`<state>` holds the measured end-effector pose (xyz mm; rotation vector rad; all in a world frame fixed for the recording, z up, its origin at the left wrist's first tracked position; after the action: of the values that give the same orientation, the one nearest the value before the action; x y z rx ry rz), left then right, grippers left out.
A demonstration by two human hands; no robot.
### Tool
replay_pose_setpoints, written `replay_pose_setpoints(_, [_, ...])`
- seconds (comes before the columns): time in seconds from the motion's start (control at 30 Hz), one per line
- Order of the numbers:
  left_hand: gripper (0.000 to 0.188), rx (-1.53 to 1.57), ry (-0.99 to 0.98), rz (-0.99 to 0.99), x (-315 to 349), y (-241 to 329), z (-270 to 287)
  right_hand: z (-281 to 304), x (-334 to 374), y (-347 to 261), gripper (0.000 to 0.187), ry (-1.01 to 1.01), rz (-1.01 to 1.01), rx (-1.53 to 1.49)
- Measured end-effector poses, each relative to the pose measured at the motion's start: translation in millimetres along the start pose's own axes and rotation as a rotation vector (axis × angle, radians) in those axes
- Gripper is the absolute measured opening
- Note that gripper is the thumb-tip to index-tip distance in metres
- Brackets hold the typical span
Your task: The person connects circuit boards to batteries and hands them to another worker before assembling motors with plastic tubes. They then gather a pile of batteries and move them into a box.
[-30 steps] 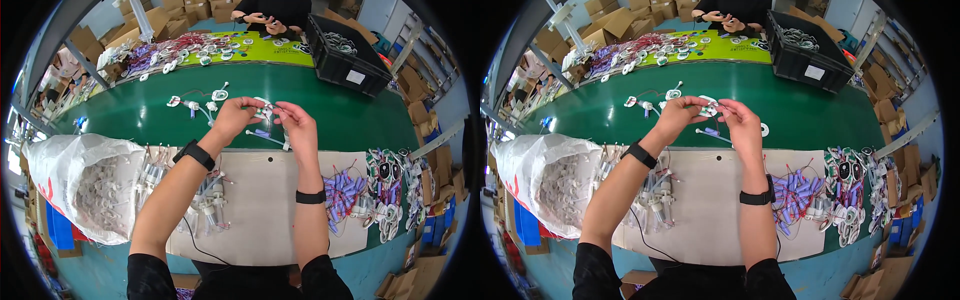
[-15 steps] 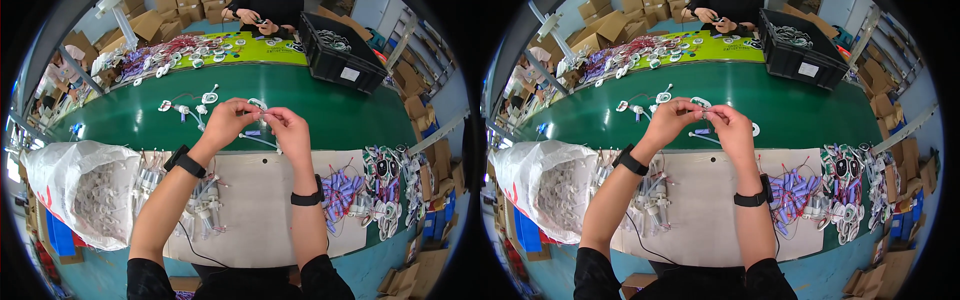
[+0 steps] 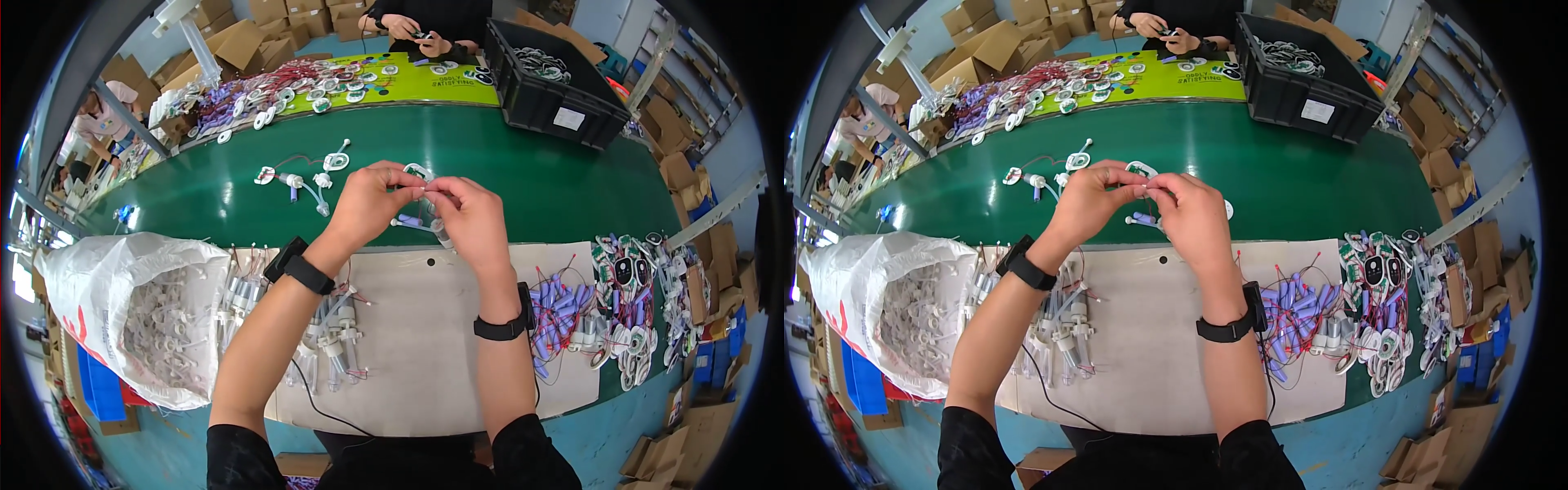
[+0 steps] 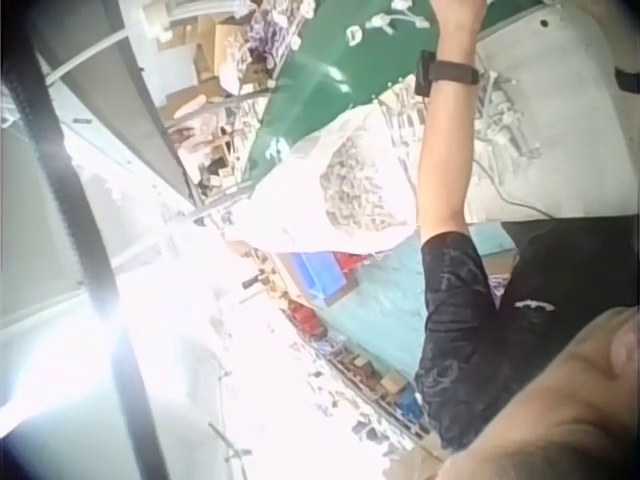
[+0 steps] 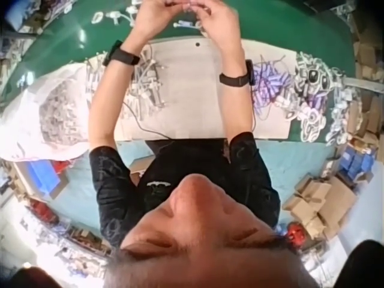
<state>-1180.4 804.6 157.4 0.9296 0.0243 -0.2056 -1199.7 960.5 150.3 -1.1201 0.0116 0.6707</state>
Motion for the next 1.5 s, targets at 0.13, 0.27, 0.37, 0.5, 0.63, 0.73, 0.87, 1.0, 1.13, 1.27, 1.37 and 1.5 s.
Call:
replay_pose_setpoints(0.13, [0.023, 0.338, -0.124, 0.083, -0.7, -21.2, -11.9, -3.5, -0.6, 2.2, 0.011, 0.022, -0.058, -0.096])
replay_pose_setpoints(0.27, [0.031, 0.636, -0.149, 0.116, 0.7, -23.9, -22.6, -2.1, 0.9, 23.9, 0.01, 0.078, -0.176, -0.245])
replay_pose_setpoints(0.37, [0.036, 0.776, -0.053, 0.14, 4.5, -29.9, -21.4, -3.3, 0.4, 28.4, 0.011, 0.094, -0.176, -0.22])
replay_pose_setpoints(0.5, [0.042, 0.934, -0.056, 0.141, 5.4, -40.4, -25.6, -3.9, 1.1, 11.5, 0.013, 0.116, -0.094, -0.075])
replay_pose_setpoints(0.63, [0.041, 0.945, -0.001, 0.151, 7.2, -39.4, -25.9, -8.3, 2.6, 6.0, 0.013, 0.128, -0.096, -0.038])
replay_pose_setpoints(0.73, [0.041, 0.938, -0.021, 0.133, 6.1, -38.8, -27.3, -10.9, 3.0, 5.3, 0.012, 0.148, -0.063, -0.027])
replay_pose_setpoints(0.87, [0.039, 0.951, -0.021, 0.123, 7.6, -39.3, -27.2, -9.0, 5.4, -1.6, 0.01, 0.204, -0.01, 0.01])
replay_pose_setpoints(1.0, [0.038, 0.884, -0.004, 0.123, 10.7, -37.2, -26.1, -10.1, 6.8, 3.4, 0.011, 0.228, -0.056, -0.007])
replay_pose_setpoints(1.13, [0.039, 0.844, 0.03, 0.139, 10.9, -43.0, -29.0, -14.2, 6.2, 0.7, 0.011, 0.23, 0.0, 0.071])
replay_pose_setpoints(1.27, [0.04, 0.846, 0.052, 0.121, 12.4, -36.9, -29.7, -12.5, 6.3, 5.4, 0.011, 0.246, -0.032, 0.032])
replay_pose_setpoints(1.37, [0.04, 0.787, 0.06, 0.114, 10.7, -35.2, -29.1, -12.8, 5.8, 9.2, 0.011, 0.234, -0.068, -0.002])
replay_pose_setpoints(1.5, [0.039, 0.82, 0.067, 0.093, 8.0, -35.1, -30.9, -7.2, 6.6, 8.8, 0.011, 0.253, -0.007, 0.061])
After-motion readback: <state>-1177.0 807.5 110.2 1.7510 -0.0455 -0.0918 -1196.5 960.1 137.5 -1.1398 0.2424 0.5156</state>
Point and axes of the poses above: each hand's wrist, its own x-axis away from the middle knuckle, its own z-axis out of the back of the hand, y = z × x, the point moved 9 cm from there along -x, towards the middle knuckle, and after that the axes turned 14 degrees about -y, right-handed, at the moved point
